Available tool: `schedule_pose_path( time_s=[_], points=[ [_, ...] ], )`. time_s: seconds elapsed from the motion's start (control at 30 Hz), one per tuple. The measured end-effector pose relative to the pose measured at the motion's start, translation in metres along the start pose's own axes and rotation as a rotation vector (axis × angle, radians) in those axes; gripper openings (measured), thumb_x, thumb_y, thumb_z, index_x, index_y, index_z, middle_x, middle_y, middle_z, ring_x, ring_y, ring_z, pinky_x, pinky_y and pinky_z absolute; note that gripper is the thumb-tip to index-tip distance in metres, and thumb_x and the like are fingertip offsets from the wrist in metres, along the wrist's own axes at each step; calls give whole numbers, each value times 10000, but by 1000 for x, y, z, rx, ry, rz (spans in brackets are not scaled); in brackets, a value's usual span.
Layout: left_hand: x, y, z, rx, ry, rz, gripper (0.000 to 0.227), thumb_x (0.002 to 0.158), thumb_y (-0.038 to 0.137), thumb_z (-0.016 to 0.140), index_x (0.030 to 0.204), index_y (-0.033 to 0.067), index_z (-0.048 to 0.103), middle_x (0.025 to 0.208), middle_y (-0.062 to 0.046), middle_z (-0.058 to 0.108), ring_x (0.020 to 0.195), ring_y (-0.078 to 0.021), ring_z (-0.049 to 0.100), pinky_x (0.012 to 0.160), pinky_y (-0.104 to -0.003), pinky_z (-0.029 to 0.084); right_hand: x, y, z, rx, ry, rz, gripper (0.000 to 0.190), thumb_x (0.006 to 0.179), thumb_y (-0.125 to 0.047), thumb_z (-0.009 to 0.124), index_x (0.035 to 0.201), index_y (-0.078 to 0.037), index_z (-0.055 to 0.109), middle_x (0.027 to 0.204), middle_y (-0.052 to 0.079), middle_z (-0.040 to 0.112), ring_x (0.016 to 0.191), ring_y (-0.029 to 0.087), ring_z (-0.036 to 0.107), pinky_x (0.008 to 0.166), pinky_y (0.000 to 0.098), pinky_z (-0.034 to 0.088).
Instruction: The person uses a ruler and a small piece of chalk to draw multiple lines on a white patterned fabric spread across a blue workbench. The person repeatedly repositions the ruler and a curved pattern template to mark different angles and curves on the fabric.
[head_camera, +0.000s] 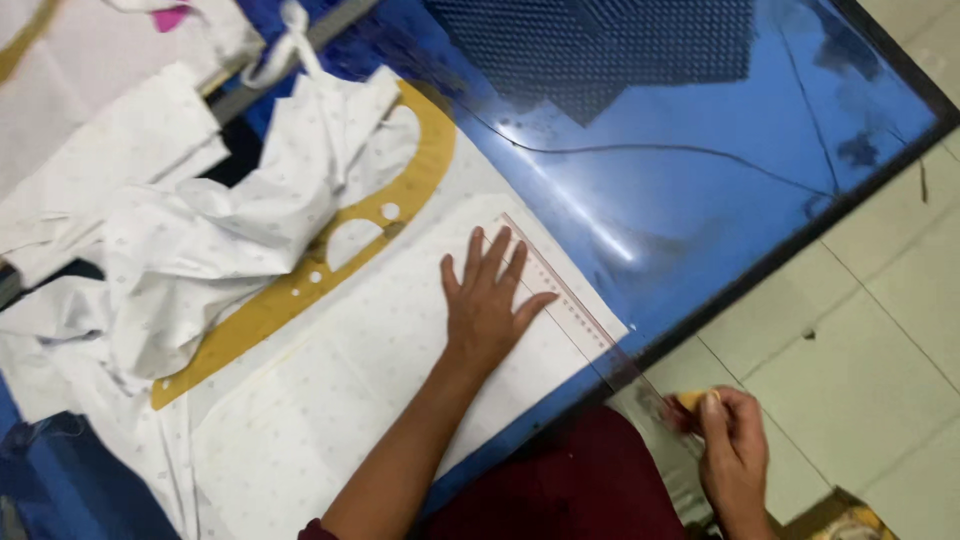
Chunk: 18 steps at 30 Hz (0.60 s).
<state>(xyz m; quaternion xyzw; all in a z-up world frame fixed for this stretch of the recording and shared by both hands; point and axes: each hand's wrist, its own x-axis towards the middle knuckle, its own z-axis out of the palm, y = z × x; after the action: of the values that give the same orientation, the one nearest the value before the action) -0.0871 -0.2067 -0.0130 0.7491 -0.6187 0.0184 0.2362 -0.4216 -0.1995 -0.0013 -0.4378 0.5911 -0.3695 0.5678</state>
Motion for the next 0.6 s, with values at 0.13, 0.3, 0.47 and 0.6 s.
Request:
schedule_pose_path(
  time_s=[0.13, 0.3, 0.47, 0.6],
  points=[
    [3, 3, -5, 24, 46, 19, 739, 866, 605, 790, 1393, 112, 631, 1546, -117, 524, 1492, -377, 392, 1076, -698, 340, 2, -42, 26, -44, -82, 44, 205, 1074, -173, 475, 1159, 13, 487, 1044, 327, 734, 863, 410, 785, 773, 427, 626],
    [3, 3, -4, 15, 20, 5, 737, 883, 593, 784, 1425, 129, 603, 1567, -112, 503, 1509, -380, 369, 1089, -700, 311, 9, -36, 31, -27, -92, 93, 205, 1067, -214, 489, 1163, -33, 503, 1047, 291, 751, 824, 339, 774, 701, 370, 566],
    [4, 5, -8, 30, 13, 9, 722, 897, 587, 771, 1412, 105, 619, 1564, -127, 500, 1512, -377, 357, 1110, -666, 319, 9, -38, 33, -24, -111, 44, 211, 1069, -226, 487, 1151, -32, 498, 1003, 290, 745, 762, 307, 753, 659, 354, 548],
    [5, 6, -11, -6, -12, -6, 716, 899, 556, 777, 1418, 93, 606, 1567, -138, 493, 1514, -390, 350, 1110, -692, 307, 10, -37, 33, -27, -104, 32, 207, 1071, -219, 484, 1144, -27, 504, 1002, 307, 751, 743, 300, 748, 645, 346, 539]
  ],
)
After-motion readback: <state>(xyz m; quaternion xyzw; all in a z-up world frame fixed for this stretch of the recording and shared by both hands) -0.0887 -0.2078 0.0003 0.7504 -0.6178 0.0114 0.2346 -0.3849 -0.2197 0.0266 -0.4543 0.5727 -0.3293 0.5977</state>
